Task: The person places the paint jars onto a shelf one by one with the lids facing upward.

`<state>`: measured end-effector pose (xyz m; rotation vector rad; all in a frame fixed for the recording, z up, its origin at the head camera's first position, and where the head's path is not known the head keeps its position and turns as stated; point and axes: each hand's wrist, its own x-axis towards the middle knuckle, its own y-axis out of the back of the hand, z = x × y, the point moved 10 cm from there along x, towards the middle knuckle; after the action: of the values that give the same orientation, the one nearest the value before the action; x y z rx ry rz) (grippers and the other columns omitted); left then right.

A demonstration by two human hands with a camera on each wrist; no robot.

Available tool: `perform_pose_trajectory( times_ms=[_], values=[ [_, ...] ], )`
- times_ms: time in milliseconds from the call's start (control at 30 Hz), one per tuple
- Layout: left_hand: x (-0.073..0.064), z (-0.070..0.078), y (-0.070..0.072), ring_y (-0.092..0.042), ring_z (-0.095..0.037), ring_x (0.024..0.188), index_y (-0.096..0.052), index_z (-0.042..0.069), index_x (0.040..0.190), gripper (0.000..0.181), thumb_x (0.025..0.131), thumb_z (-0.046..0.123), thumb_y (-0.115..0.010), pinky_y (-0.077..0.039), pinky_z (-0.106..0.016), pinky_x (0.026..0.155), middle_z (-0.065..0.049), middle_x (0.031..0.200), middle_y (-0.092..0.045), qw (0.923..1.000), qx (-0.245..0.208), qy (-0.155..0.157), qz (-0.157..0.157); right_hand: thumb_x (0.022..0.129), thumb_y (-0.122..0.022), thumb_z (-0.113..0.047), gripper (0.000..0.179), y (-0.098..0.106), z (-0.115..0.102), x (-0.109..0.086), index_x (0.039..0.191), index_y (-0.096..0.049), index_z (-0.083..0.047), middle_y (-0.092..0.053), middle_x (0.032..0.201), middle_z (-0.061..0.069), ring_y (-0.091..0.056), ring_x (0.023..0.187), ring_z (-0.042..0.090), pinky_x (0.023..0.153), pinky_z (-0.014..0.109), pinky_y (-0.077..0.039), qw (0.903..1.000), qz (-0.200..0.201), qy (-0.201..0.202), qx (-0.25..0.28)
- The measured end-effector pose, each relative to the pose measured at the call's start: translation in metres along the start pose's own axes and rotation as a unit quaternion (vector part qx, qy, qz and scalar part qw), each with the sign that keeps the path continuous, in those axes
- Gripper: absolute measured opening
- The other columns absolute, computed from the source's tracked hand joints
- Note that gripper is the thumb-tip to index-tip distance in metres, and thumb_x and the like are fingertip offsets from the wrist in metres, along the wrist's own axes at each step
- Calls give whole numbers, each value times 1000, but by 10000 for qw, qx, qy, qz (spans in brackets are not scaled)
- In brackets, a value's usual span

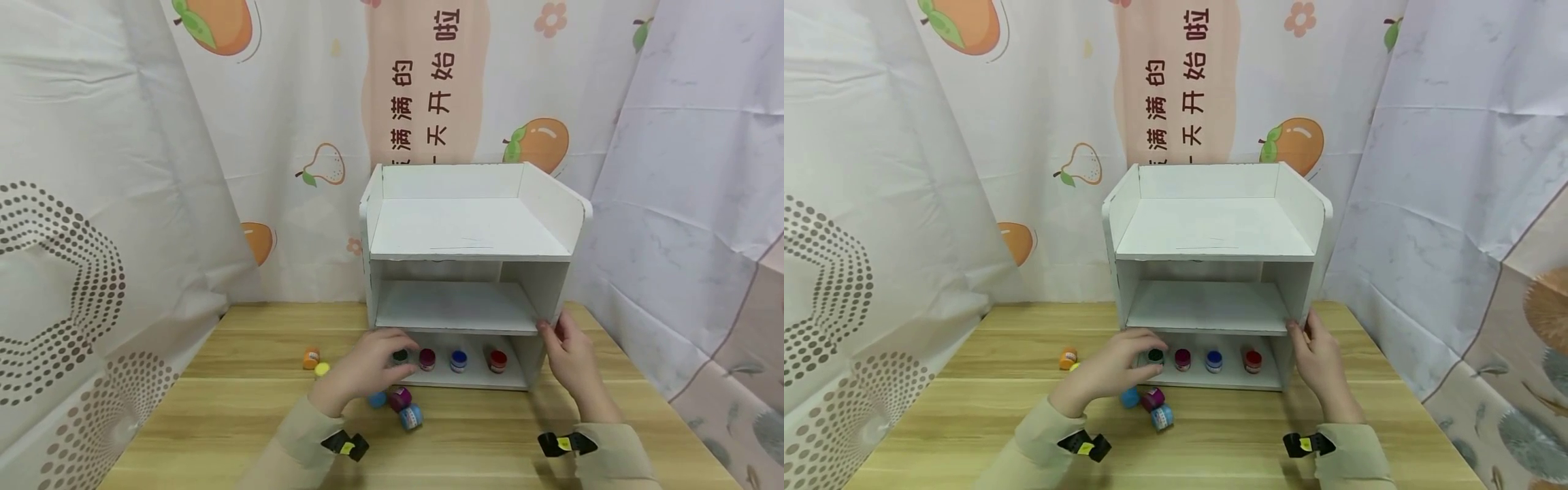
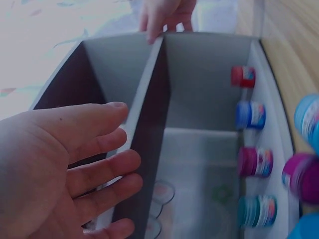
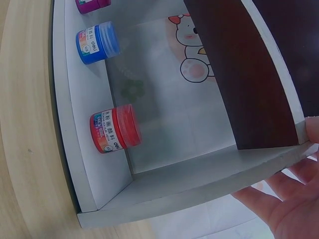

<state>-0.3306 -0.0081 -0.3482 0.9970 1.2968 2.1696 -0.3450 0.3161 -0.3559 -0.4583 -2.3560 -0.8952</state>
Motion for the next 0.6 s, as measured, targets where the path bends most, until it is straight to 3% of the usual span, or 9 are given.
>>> perform_pose_trajectory(
  times_ms=[133, 233, 400, 600],
  values=[
    [-15, -9, 12, -64, -14, 104, -70, 14, 124, 29, 98, 27, -71, -52, -34, 94, 1, 127, -64, 9998, -140, 82, 121, 105, -57, -20, 36, 0, 0, 0, 134, -56, 2, -67, 120, 25, -56, 105, -5, 78, 2, -39, 10000, 27, 3, 17],
    [-25, -12, 20, -64, -11, 96, -69, 14, 124, 29, 98, 27, -71, -54, -33, 88, 1, 127, -63, 9995, -180, 139, 238, 105, -57, -20, 36, 0, 0, 0, 134, -56, 2, -67, 120, 25, -48, 103, -16, 79, 2, -39, 10000, 20, 4, 42],
    [-38, -18, 32, -65, -11, 94, -70, 13, 123, 29, 96, 25, -73, -56, -32, 83, -1, 124, -65, 9986, -24, 193, 482, 106, -55, -21, 37, -1, 0, 1, 135, -55, 1, -66, 122, 26, -59, 107, 3, 79, 2, -38, 10000, -40, -32, 15],
    [-43, -22, 38, -64, -17, 110, -71, 14, 121, 30, 94, 27, -75, -54, -38, 92, -2, 123, -67, 9978, 119, 239, 612, 106, -55, -21, 39, -2, 0, 1, 138, -54, 2, -65, 123, 27, -62, 111, 23, 80, 1, -38, 9999, -82, -37, -48]
  ],
)
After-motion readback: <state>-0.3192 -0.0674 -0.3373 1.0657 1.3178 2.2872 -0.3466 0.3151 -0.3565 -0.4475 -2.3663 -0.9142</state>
